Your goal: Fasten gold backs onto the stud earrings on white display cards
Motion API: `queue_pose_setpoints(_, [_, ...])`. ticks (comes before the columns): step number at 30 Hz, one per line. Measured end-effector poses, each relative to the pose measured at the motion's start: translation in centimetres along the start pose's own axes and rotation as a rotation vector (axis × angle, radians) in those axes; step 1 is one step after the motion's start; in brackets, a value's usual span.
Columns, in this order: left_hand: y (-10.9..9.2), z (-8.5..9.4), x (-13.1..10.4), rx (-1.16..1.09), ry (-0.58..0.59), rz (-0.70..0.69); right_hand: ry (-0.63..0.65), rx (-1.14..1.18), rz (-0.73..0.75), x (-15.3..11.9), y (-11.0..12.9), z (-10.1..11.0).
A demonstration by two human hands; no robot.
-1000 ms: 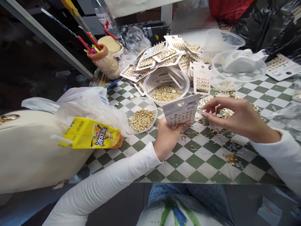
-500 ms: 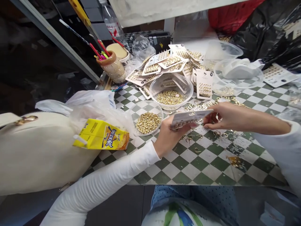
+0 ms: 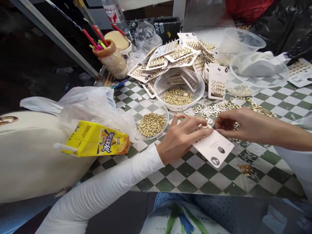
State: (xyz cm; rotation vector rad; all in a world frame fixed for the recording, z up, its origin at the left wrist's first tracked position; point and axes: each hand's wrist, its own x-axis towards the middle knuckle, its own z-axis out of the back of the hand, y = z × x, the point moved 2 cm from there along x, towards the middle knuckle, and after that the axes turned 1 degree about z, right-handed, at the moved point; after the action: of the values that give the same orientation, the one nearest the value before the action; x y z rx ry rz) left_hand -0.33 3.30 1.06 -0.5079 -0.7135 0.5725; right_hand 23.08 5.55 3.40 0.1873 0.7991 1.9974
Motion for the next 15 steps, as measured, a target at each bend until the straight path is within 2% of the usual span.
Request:
queue_pose_setpoints(4, [-0.2,0.6,0.0,-0.037,0.003,-0.038,-0.174,0.163,0.021,-0.3,0.7,0.9])
queue_pose_setpoints(10, [-0.3,0.6,-0.5,0.102,-0.149,-0.243,-0.473,0.271,0.068,-0.7,1.8,1.6])
queue_pose_setpoints(12, [-0.2,0.4,-0.6,0.113,-0.176,-0.295,-0.505,0.314,0.097,-0.7,2.3,1.5])
queue_pose_setpoints(15, [0.1,0.2,-0.6,0.119,-0.194,-0.327,-0.462,0.388,0.195,-0.5,2.8,1.3])
